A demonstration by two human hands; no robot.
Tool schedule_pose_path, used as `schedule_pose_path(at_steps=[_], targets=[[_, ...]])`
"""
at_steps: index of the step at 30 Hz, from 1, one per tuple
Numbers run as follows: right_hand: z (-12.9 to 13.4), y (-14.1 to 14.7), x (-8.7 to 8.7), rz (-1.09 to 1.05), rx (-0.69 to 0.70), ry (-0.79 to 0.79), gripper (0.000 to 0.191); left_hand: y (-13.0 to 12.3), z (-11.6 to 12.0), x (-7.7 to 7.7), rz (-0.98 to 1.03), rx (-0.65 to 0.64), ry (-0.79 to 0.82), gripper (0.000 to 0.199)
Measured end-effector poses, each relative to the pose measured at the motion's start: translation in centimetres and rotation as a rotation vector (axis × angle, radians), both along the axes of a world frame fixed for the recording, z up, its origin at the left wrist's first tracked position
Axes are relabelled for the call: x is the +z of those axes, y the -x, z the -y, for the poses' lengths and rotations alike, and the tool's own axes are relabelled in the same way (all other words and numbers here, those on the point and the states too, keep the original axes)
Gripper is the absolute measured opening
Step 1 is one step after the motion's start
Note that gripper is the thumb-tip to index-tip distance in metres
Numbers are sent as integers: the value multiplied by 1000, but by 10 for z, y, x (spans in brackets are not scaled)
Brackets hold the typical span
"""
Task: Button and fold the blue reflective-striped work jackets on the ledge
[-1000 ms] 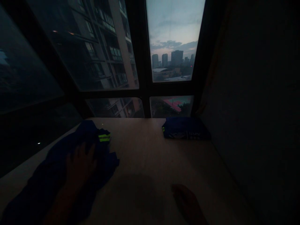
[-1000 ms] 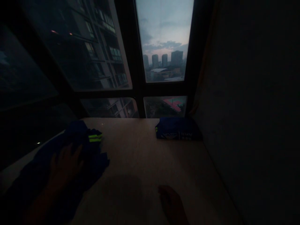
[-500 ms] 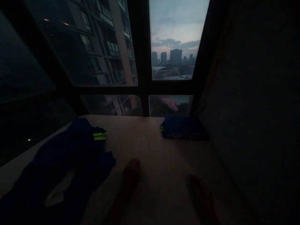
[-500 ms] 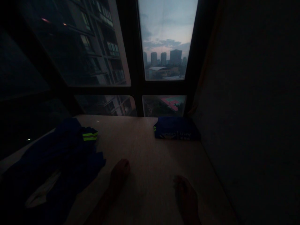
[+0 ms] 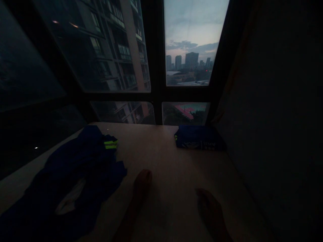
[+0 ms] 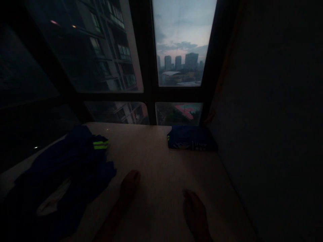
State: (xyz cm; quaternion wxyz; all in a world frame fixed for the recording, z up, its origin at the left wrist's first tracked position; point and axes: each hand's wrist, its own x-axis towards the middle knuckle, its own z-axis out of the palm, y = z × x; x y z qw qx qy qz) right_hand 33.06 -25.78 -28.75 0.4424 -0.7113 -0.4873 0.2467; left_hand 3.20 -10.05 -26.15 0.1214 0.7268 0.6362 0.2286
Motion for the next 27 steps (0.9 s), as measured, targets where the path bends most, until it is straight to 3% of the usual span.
schedule_pose_path(at_steps=[27], targets=[[-2,0,-5,39,3,-6,41,2,-4,-5,-23,-2,16,26]])
